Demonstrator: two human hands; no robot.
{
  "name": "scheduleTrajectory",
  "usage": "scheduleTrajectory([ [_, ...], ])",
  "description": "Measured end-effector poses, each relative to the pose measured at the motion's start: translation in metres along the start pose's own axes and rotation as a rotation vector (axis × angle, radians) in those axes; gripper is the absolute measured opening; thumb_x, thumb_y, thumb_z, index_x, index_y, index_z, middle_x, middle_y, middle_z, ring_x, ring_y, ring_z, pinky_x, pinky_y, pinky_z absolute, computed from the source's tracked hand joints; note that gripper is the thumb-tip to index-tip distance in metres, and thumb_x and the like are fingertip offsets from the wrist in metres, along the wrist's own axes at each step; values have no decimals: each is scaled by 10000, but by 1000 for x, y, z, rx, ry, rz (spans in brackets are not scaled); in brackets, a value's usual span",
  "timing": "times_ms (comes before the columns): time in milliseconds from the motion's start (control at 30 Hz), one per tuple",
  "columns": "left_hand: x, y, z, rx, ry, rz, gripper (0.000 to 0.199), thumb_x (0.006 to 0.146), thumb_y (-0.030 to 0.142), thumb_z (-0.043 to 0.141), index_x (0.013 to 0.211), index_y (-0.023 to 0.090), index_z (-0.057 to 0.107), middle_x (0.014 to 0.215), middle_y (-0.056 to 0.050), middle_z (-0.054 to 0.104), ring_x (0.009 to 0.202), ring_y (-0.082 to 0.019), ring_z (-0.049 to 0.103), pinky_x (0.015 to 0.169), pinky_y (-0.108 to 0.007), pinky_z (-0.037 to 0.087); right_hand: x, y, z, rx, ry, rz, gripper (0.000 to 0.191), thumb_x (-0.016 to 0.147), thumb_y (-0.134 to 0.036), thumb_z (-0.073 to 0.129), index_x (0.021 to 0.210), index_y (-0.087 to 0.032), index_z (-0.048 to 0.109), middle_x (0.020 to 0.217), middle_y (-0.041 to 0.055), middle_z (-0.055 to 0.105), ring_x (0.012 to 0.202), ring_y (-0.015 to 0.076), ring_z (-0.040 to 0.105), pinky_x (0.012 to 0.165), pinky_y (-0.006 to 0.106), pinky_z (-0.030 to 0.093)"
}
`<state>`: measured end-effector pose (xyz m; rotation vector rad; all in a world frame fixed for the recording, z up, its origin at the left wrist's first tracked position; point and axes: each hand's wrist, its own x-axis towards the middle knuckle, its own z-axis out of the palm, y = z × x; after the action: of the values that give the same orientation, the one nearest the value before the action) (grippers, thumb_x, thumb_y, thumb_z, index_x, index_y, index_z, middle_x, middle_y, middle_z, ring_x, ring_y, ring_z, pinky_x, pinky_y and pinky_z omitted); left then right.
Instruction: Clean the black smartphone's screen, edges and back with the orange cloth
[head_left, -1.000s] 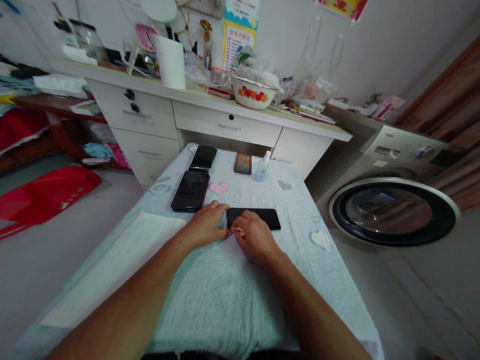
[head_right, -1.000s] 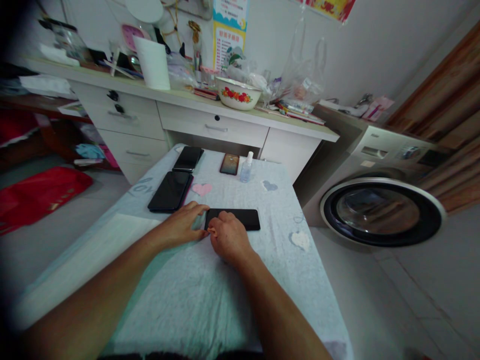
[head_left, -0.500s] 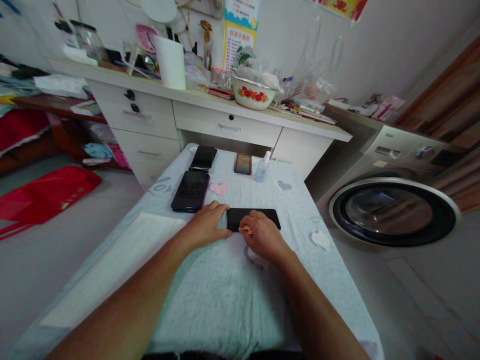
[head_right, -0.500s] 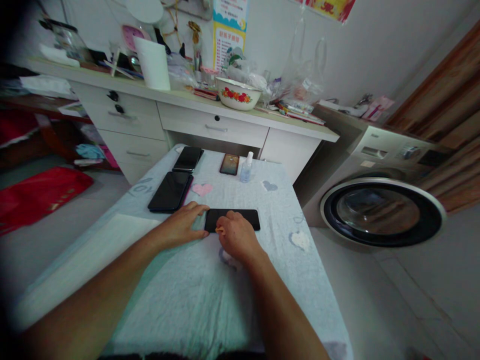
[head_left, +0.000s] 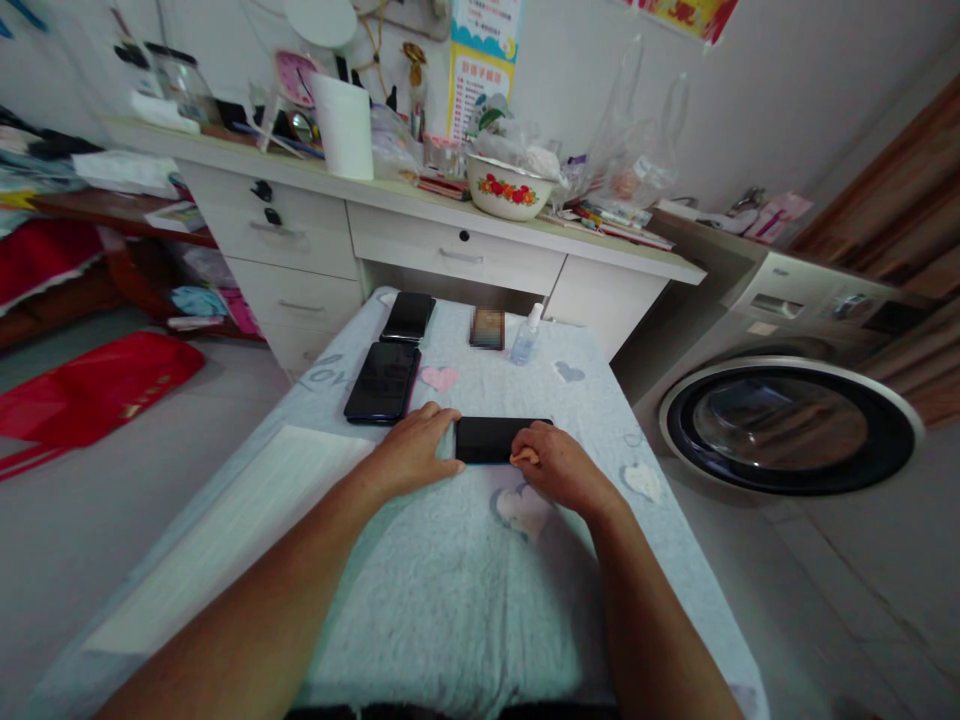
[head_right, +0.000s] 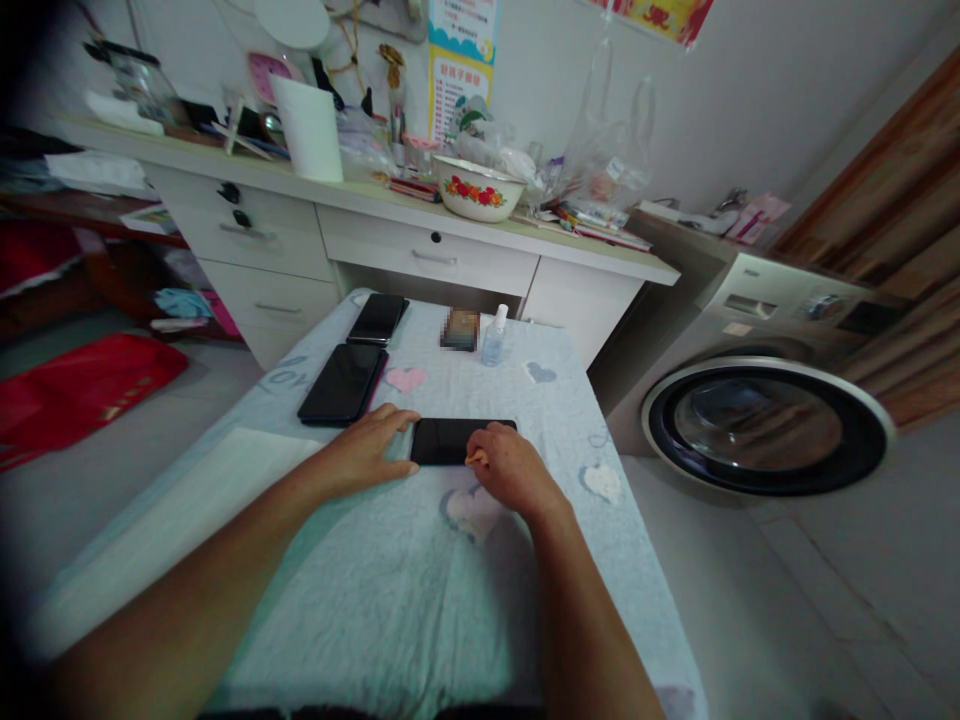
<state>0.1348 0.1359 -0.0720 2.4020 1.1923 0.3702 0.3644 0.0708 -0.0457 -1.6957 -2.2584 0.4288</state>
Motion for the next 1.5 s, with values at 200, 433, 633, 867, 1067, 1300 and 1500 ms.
scheduleTrajectory([
  [200, -1, 0, 1, 4, -1, -1, 629, 700, 381, 640, 1265, 155, 482, 1125, -106, 536, 1055, -260, 542, 934, -352, 419, -4, 7, -12, 29, -28, 66, 147, 746, -92, 575, 826, -183, 658, 855, 34, 619, 790, 142, 551, 718, 240, 377],
  [433, -1, -1, 1, -6, -4, -7, 625, 695, 386, 644, 1262, 180, 480, 1120, -94, 541, 1055, -258, 542, 929, -346, 420, -7, 13, -18, 29, -37, 97, 146, 729, -86, 570, 797, -179, 659, 842, 37, 649, 787, 147, 567, 712, 238, 386],
  [633, -1, -2, 2, -8, 3, 1, 613, 699, 388, 639, 1255, 182, 485, 1114, -90, 546, 1058, -257, 542, 929, -344, 416, -8, 17, -20, 6, -36, 106, 140, 731, -93, 573, 795, -181, 661, 833, 31, 659, 775, 145, 571, 692, 233, 380],
  [867, -1, -1, 1, -2, 1, 6, 616, 703, 391, 637, 1258, 172, 483, 1113, -96, 541, 1051, -259, 540, 921, -349, 418, -10, 18, -26, -14, -48, 148, 150, 741, -97, 565, 811, -180, 668, 843, 34, 663, 781, 146, 576, 694, 230, 380],
  [1067, -1, 1, -1, -8, -1, 4, 600, 700, 375, 634, 1246, 174, 494, 1095, -92, 542, 1047, -259, 542, 920, -345, 419, -14, 28, -27, 0, -42, 170, 147, 734, -101, 572, 814, -182, 665, 845, 28, 658, 784, 147, 575, 689, 230, 382],
  [1300, -1, -1, 1, -13, 9, 12, 603, 697, 383, 629, 1246, 168, 501, 1093, -96, 545, 1037, -266, 546, 915, -355, 423, -17, 36, -31, -7, -44, 222, 125, 748, -133, 577, 809, -182, 674, 823, 26, 664, 757, 145, 571, 662, 232, 373],
  [1500, 0, 1, 1, -15, 10, 7, 628, 691, 384, 630, 1259, 151, 498, 1098, -106, 538, 1038, -269, 545, 924, -360, 423, -20, 38, -34, -7, -27, 268, 123, 738, -114, 578, 789, -177, 670, 797, 20, 666, 743, 140, 575, 651, 227, 369],
])
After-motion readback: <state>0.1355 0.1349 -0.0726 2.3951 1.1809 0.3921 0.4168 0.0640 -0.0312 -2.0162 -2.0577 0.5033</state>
